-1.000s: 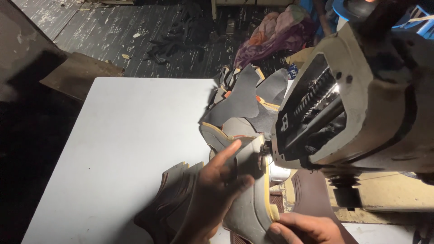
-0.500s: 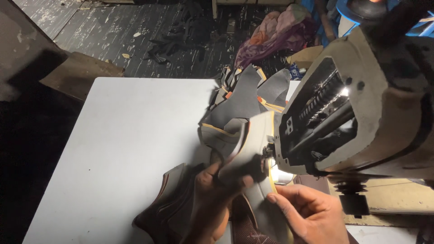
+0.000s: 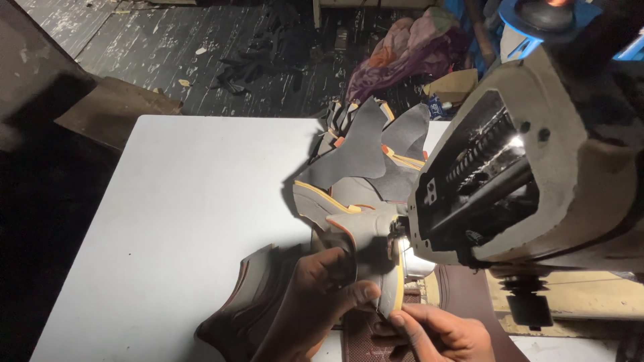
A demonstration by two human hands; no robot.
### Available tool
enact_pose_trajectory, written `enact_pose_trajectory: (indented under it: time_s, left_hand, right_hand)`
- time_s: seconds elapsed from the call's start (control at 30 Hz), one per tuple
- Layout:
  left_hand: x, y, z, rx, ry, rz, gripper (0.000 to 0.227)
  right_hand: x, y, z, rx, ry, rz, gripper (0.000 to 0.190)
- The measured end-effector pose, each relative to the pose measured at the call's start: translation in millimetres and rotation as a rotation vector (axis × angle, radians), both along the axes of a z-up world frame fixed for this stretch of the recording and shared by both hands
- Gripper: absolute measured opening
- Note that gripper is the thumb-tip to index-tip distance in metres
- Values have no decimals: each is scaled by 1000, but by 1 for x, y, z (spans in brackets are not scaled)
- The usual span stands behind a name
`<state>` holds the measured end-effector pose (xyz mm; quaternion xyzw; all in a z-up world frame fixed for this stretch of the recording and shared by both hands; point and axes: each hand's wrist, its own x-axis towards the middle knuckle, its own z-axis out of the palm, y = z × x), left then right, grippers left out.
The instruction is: Stitching together fabric and leather shoe upper components using an industrial sewing machine.
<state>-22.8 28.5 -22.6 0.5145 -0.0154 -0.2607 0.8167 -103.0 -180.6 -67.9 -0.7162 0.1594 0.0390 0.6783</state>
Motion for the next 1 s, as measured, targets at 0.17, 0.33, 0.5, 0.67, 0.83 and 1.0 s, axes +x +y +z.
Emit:
enact_pose_trajectory:
  time_s: [0.17, 0.33, 0.5, 0.67, 0.83, 1.0]
  left_hand:
    - [10, -18, 22, -211, 64, 137, 26]
    - [18, -37, 21, -255, 117, 299, 21]
    - [27, -43, 23, -272, 128, 353, 23]
    - [17, -4, 11, 225, -33, 86, 34]
    - [-36, 29, -19, 1030, -219, -200, 39]
    - [-57, 48, -31, 1603, -634, -44, 68]
  right_hand:
    - [20, 10, 29, -57, -118, 38, 19]
    - [35, 8, 46, -2, -87, 39, 22]
    - [22, -9, 46, -16, 9, 19, 20]
    - [2, -78, 1, -676, 210, -1, 29]
    - [-24, -168, -76, -1122, 429, 60, 62]
    - [-41, -192, -102, -876, 478, -130, 42]
